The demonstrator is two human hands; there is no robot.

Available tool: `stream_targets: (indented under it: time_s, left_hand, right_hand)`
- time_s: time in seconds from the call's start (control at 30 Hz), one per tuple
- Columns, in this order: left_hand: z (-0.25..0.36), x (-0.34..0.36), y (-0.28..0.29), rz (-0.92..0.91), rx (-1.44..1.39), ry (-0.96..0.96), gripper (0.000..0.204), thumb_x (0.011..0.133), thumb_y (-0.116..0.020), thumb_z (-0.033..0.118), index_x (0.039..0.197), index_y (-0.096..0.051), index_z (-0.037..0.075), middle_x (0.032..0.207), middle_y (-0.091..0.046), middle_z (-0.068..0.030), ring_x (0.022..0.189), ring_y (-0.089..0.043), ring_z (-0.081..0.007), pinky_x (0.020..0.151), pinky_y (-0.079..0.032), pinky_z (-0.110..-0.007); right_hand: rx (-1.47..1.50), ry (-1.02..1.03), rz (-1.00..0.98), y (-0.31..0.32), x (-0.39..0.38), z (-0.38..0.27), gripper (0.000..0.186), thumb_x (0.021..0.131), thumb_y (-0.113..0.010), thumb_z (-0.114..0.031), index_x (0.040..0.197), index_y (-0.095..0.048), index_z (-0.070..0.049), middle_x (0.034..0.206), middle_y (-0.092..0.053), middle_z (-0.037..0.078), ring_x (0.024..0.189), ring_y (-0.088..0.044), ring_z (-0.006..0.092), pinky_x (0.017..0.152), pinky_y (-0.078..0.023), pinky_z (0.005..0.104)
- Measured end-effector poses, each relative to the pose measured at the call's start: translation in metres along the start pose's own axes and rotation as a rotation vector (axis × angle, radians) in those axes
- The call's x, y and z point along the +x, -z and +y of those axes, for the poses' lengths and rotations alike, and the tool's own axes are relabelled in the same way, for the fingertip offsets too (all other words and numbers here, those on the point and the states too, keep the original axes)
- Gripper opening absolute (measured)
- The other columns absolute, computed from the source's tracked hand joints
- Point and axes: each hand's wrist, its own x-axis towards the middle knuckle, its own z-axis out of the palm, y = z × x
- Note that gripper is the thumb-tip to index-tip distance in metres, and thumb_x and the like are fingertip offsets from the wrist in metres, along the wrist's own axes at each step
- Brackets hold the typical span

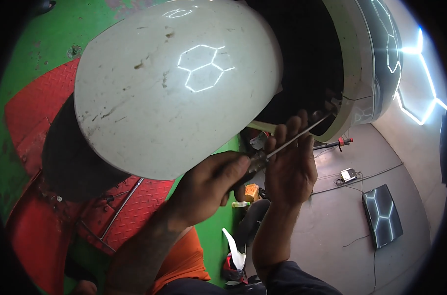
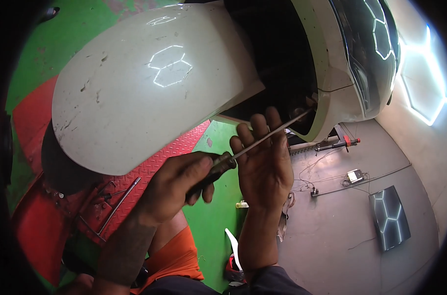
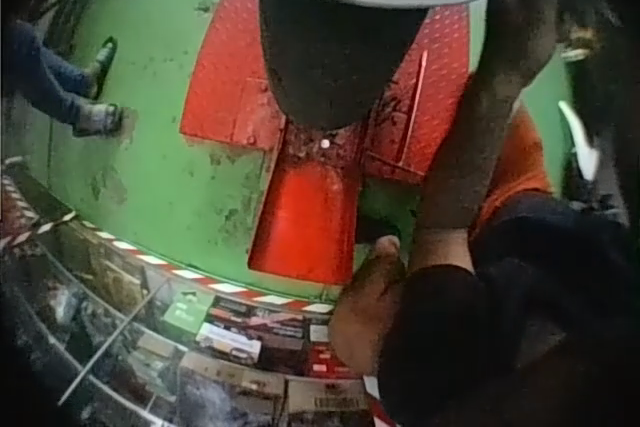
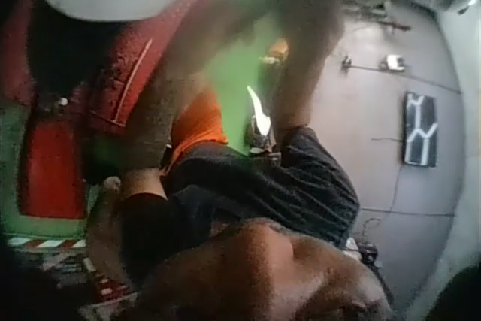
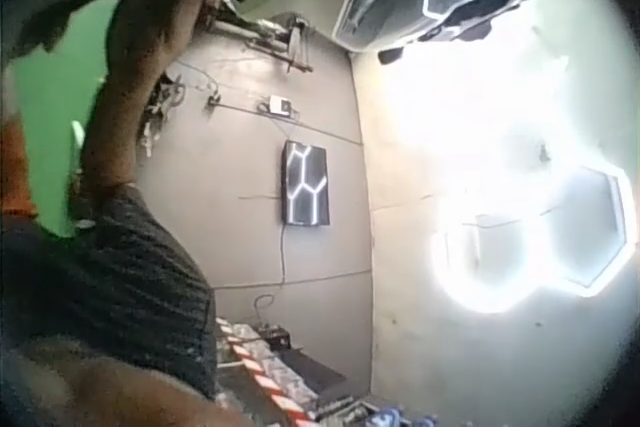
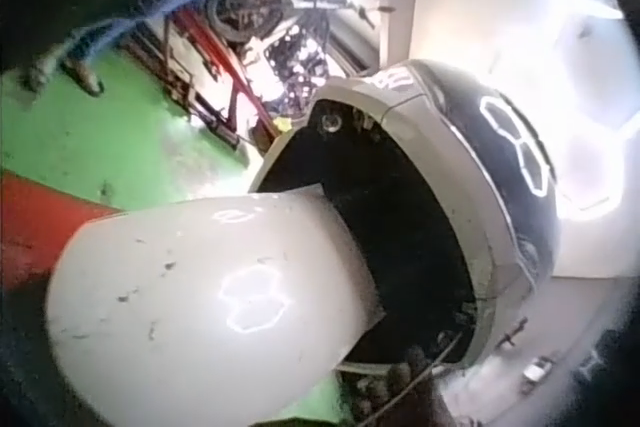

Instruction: Dismantling and repairing the front fairing of a white scooter-style motorcycle.

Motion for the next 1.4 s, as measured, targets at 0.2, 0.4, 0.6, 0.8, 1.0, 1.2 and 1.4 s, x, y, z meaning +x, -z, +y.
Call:
stream_targets:
  time_s: [0.2,0.4,0.6,0.8,1.0,1.2,1.4]
  left_hand:
    - [-0.006,-0.005,-0.005,0.241,0.292,-0.421,0.039,0.093,-0.071,0.024,0.121,-0.057,0.001,0.09,-0.065,-0.0107,0.065,-0.057,-0.0101,0.053,-0.044,-0.021]
    - [-0.031,-0.012,-0.003,0.507,1.175,-1.165,0.047,0.085,-0.078,0.009,0.127,-0.057,0.0,0.095,-0.064,-0.0123,0.067,-0.058,-0.0113,0.054,-0.047,-0.022]
    - [-0.006,-0.022,0.008,-0.036,-0.579,0.007,0.029,0.098,-0.063,0.013,0.124,-0.057,0.0,0.083,-0.062,-0.0078,0.054,-0.05,-0.0072,0.047,-0.041,-0.021]
    - [-0.031,-0.015,0.016,0.581,1.205,-1.268,0.035,0.085,-0.074,-0.002,0.117,-0.062,0.002,0.106,-0.061,-0.0121,0.075,-0.06,-0.014,0.057,-0.05,-0.023]
    - [-0.032,-0.014,0.001,0.313,0.006,-0.194,0.031,0.086,-0.075,0.002,0.114,-0.061,0.002,0.103,-0.063,-0.0117,0.07,-0.055,-0.0095,0.053,-0.045,-0.022]
    - [-0.013,-0.016,-0.007,0.36,0.707,-0.658,0.04,0.087,-0.074,0.001,0.122,-0.055,0.001,0.095,-0.061,-0.0103,0.071,-0.057,-0.0078,0.054,-0.045,-0.02]
    - [-0.018,-0.013,-0.004,0.536,1.082,-0.957,0.035,0.089,-0.072,0.004,0.121,-0.06,-0.003,0.095,-0.061,-0.011,0.081,-0.065,-0.0179,0.069,-0.054,-0.032]
  right_hand:
    - [0.192,-0.08,-0.099,0.023,0.009,0.0,0.031,0.104,-0.052,-0.016,0.135,-0.053,-0.012,0.127,-0.065,0.007,0.12,-0.062,0.027,0.1,-0.054,0.0464]
    - [0.223,-0.101,-0.054,0.022,0.008,-0.002,0.028,0.103,-0.054,-0.016,0.131,-0.057,-0.015,0.125,-0.067,0.005,0.116,-0.065,0.026,0.097,-0.056,0.0451]
    - [0.104,-0.094,0.075,-0.003,0.013,-0.002,0.029,0.103,-0.056,-0.017,0.131,-0.057,-0.012,0.123,-0.068,0.006,0.114,-0.066,0.0268,0.096,-0.057,0.0448]
    - [0.139,-0.113,-0.084,0.02,0.016,-0.007,0.028,0.103,-0.056,-0.018,0.129,-0.058,-0.012,0.124,-0.067,0.006,0.115,-0.065,0.0249,0.1,-0.054,0.0443]
    - [-0.028,-0.102,0.152,-0.018,0.014,-0.003,0.027,0.102,-0.058,-0.022,0.128,-0.059,-0.013,0.12,-0.068,0.005,0.102,-0.066,0.0226,0.09,-0.055,0.0401]
    - [0.049,-0.095,-0.067,0.024,0.015,-0.004,0.037,0.101,-0.06,-0.025,0.134,-0.054,-0.009,0.13,-0.063,0.009,0.11,-0.064,0.0253,0.096,-0.054,0.0434]
    - [0.067,-0.096,0.003,0.012,0.011,-0.003,0.04,0.101,-0.059,-0.024,0.137,-0.051,-0.008,0.134,-0.06,0.011,0.117,-0.062,0.0264,0.099,-0.053,0.0452]
